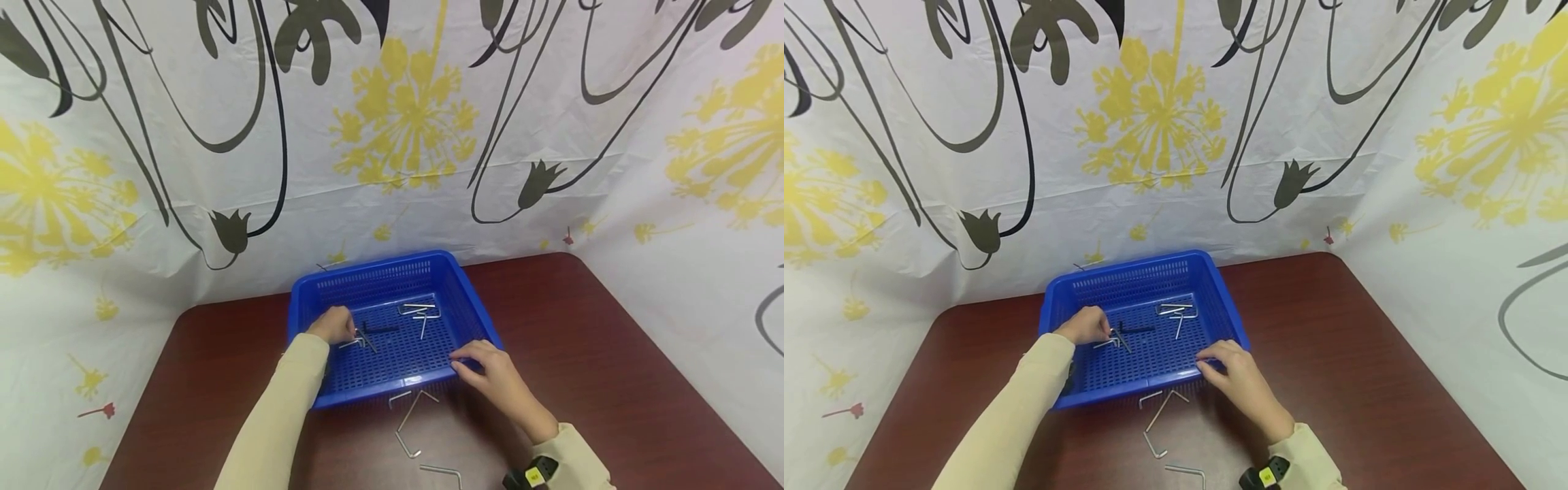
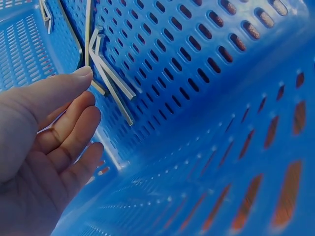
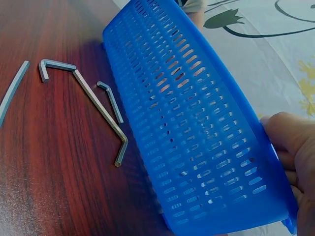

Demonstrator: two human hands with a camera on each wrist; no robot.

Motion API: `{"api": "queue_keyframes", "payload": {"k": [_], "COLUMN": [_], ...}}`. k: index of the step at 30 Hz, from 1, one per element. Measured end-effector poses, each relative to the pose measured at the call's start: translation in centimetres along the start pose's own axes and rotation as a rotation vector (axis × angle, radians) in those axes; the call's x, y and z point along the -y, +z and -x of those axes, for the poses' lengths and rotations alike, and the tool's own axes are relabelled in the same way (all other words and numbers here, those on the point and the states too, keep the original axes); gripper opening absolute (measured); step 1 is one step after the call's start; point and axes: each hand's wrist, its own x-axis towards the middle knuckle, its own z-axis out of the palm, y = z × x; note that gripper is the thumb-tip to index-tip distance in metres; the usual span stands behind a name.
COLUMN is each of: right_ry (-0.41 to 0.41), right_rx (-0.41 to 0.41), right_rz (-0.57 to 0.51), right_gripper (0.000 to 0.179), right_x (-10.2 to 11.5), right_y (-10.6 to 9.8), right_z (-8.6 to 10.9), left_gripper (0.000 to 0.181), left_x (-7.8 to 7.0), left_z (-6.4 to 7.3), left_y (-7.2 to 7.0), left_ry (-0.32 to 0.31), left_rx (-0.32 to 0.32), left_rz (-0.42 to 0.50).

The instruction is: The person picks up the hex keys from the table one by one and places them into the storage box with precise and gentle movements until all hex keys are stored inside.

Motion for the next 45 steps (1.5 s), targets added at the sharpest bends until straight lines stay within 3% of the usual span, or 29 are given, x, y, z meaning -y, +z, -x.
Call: {"api": "queue_keyframes", "payload": {"k": [11, 23, 29, 34, 40, 45], "right_ry": [0.052, -0.007, -0.035, -0.069, -0.168, -0.2], "right_rx": [0.145, 0.262, 0.229, 0.204, 0.138, 0.111], "right_rz": [0.017, 0.054, 0.072, 0.086, 0.07, 0.062], "right_gripper": [0.011, 0.012, 0.015, 0.017, 0.021, 0.023], "right_x": [0.3, 0.8, 1.8, 3.2, 4.9, 6.0], "right_y": [-0.9, -2.0, -2.5, -3.2, -4.1, -4.6], "right_z": [-0.7, -2.0, -2.3, -2.4, -2.2, -1.9], "left_gripper": [0.006, 0.009, 0.016, 0.021, 0.02, 0.019], "left_x": [-0.3, -1.7, -2.9, -3.9, -3.9, -3.6], "left_z": [0.4, 1.5, 2.7, 4.7, 7.1, 9.2], "left_y": [-1.3, -3.3, -4.4, -5.1, -4.6, -4.1], "left_ry": [0.025, 0.048, 0.133, 0.189, 0.212, 0.239], "left_rx": [-0.03, -0.034, -0.037, -0.027, -0.037, -0.07], "left_rz": [0.008, -0.019, -0.046, -0.054, -0.048, 0.002]}}
